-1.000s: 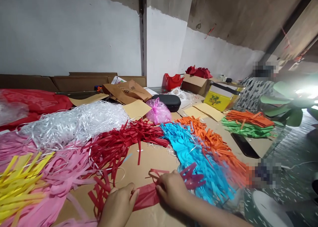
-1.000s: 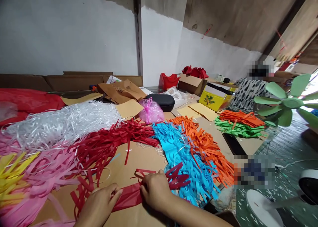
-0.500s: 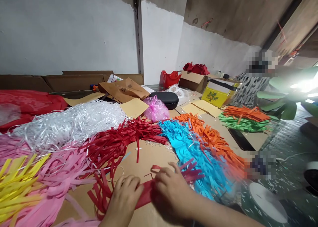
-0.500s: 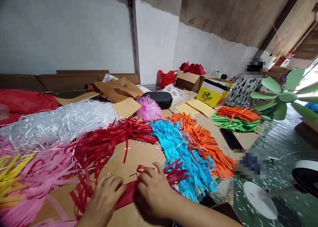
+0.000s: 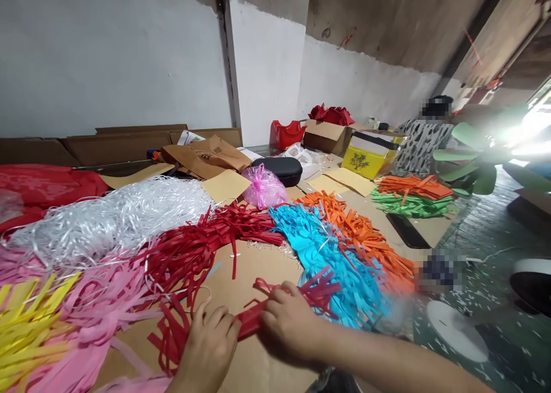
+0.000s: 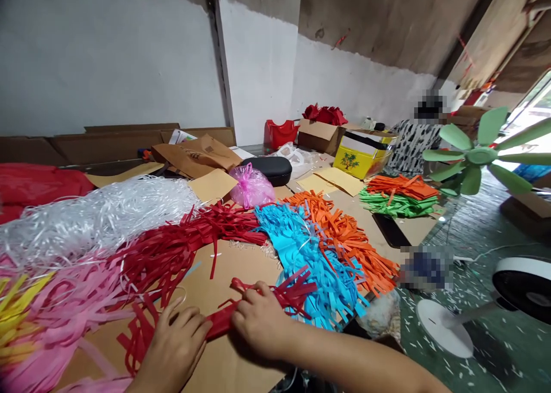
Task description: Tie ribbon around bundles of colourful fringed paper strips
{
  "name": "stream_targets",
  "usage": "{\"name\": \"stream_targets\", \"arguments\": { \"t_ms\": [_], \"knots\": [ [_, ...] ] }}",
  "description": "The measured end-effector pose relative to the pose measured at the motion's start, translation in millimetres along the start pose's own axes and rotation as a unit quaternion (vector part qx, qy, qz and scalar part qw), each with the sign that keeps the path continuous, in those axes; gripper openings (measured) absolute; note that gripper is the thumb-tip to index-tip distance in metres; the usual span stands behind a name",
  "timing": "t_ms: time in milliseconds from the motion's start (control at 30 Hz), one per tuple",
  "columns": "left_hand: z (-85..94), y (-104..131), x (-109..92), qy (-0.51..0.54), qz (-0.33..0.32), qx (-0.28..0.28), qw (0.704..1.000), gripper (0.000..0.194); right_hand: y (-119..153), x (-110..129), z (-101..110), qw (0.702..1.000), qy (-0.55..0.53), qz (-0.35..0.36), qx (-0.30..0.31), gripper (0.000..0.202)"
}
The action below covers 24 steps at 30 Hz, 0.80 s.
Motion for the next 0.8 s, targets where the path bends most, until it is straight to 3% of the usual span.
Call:
{"name": "stream_targets", "arguments": {
  "t_ms": [133,233,333,433,567,800],
  "knots": [
    [-0.5,14.7,11.2,0.03,-0.013,-0.01,0.999,0.031,0.6,-26.8,-10.0,0.995,-0.086,-0.042,0.027,0.015],
    [-17.8,19.9,35.0,0.146,0.061,0.086,0.984,0.018,0.0,-52.5,-12.9,0.977,-0.19,-0.092,0.043,0.012],
    [-29.4,21.1,51.6,0.202,0.154,0.154,0.955,0.029,-4.6,-65.8,-16.4,0.967,-0.212,-0.133,0.046,0.019],
    [-27.5,12.9,53.0,0.166,0.19,0.188,0.949,0.037,-9.5,-68.5,-19.6,0.967,-0.199,-0.152,0.045,0.022],
    [-25.2,1.2,47.9,0.153,0.189,0.239,0.94,0.034,-10.4,-65.9,-21.5,0.967,-0.197,-0.149,0.056,0.018],
    [-26.1,-6.7,50.6,0.153,0.187,0.264,0.934,0.035,-10.8,-62.4,-18.6,0.97,-0.185,-0.139,0.069,0.011]
  ]
}}
Point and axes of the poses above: each hand's wrist, its own y-axis away from the middle knuckle, its own z-axis out of the back of the hand, x = y × z, the point moved 10 cm from there along -y, towards the middle knuckle, and after that the axes turned 7 degrees about x, right-handed, at the moved point
